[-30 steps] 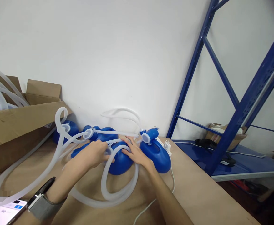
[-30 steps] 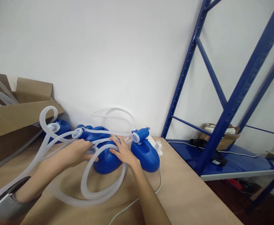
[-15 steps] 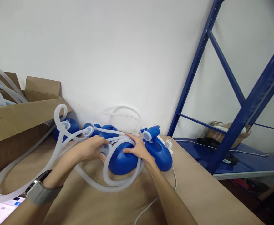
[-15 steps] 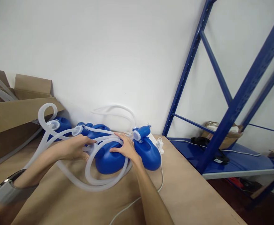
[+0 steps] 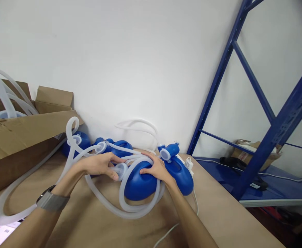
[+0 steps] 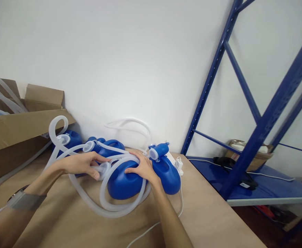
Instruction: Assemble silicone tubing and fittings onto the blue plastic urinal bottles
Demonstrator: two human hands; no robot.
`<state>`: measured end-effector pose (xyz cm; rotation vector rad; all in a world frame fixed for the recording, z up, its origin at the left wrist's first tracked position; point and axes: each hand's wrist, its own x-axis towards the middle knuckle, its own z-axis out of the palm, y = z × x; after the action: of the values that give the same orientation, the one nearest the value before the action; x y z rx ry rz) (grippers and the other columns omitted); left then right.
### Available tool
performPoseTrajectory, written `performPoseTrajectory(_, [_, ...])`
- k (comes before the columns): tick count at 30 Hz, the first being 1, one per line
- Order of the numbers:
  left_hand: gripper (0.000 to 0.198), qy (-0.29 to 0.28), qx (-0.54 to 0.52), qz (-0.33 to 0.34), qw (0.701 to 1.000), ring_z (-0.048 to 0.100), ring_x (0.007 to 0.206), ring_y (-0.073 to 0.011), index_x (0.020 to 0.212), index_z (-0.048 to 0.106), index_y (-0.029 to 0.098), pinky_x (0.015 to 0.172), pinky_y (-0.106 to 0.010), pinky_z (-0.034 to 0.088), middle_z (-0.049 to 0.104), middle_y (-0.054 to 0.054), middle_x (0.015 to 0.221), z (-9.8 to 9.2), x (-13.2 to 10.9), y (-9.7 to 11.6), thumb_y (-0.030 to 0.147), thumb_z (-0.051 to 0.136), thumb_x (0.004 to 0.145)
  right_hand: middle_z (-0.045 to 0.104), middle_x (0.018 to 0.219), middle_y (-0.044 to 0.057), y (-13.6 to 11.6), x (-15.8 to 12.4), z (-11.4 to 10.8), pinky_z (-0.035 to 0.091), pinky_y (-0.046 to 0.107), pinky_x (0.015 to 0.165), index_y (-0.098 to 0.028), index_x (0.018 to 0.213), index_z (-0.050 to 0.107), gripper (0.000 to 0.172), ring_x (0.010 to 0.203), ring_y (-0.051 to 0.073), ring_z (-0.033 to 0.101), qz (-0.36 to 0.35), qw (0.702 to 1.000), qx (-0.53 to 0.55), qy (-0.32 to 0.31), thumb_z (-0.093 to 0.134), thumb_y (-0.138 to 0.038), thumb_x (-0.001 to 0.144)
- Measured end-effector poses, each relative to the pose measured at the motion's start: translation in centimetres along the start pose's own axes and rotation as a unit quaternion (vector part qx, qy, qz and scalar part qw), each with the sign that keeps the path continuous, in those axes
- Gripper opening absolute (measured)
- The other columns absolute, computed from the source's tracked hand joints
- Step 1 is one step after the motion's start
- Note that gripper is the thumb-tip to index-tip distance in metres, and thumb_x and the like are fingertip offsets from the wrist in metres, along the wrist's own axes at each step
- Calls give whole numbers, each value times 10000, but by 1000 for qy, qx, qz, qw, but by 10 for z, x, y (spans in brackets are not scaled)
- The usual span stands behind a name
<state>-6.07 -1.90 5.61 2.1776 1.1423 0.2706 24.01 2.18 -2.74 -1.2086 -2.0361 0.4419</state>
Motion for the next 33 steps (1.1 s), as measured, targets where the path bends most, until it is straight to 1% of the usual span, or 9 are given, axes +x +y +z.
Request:
performPoseTrajectory(2, [745,-15,-15,1,1000,635,1229,-341,1389,666,288,1018,-370,497,728,-31,1324,-2,-1,-2,512,837,699,615,1491,39,0,-1,-1,350,555,1195,-366,1408,632,898,1410,370,525,-3,1000,4,-4,940,-609,600])
performPoseTrajectory(6, [868,-2,-33,-11,999,552,1376,-341,1480,566,268,1146,-401,439,618,-68,1493,4,4,-5,498,849,693,603,1503,42,-1,-2,-1,357,540,1192,-361,1407,633,893,1415,367,519,-2,1000,6,-6,949,-577,599])
performPoseTrajectory(10, [929,3,-45,-39,998,502,1431,-355,1514,499,255,1166,-426,433,547,-104,1559,10,6,-12,518,828,685,618,1482,46,-3,-2,0,358,544,1184,-364,1399,637,889,1396,370,535,4,1000,2,-8,948,-574,593])
performPoseTrajectory(19, [724,8,16,-6,1000,558,1334,-346,1429,546,277,1096,-407,462,592,-83,1484,13,5,-7,461,737,756,623,1477,49,-8,-1,-2,357,552,1172,-358,1393,641,905,1394,376,534,12,1000,-19,-11,970,-519,566])
performPoseTrajectory(22, [786,8,-7,-4,1000,547,1340,-343,1427,559,282,1115,-409,447,597,-76,1473,12,7,-11,517,796,716,629,1470,45,-10,-1,-3,369,552,1163,-357,1390,641,897,1381,374,547,13,1000,-22,-14,971,-507,569])
performPoseTrajectory(25, [867,19,-18,-37,999,552,1332,-366,1411,606,274,1107,-421,455,641,-90,1406,9,5,-17,594,858,646,636,1461,54,-10,-1,-4,373,556,1166,-344,1388,644,909,1377,378,552,14,1000,-20,-20,972,-527,561])
performPoseTrajectory(27, [862,7,-51,-34,998,595,1271,-358,1401,635,268,1060,-410,490,689,-88,1326,7,2,-20,637,847,651,646,1447,60,-10,-1,-5,379,551,1167,-338,1378,655,898,1367,379,562,2,1000,-9,-30,967,-547,562])
performPoseTrajectory(30, [764,-45,-190,-12,981,661,1148,-314,1324,706,249,958,-378,551,739,-81,1239,3,-3,-26,725,754,728,668,1414,62,-10,-1,-5,394,551,1160,-337,1348,682,875,1347,384,580,-4,999,2,-38,971,-542,548])
performPoseTrajectory(33, [669,-47,-264,-11,963,672,1140,-282,1236,765,235,987,-357,542,759,-79,1223,2,-1,-32,706,753,761,666,1417,69,-12,-1,-4,380,566,1170,-333,1340,690,873,1356,388,571,0,999,6,-41,975,-540,541])
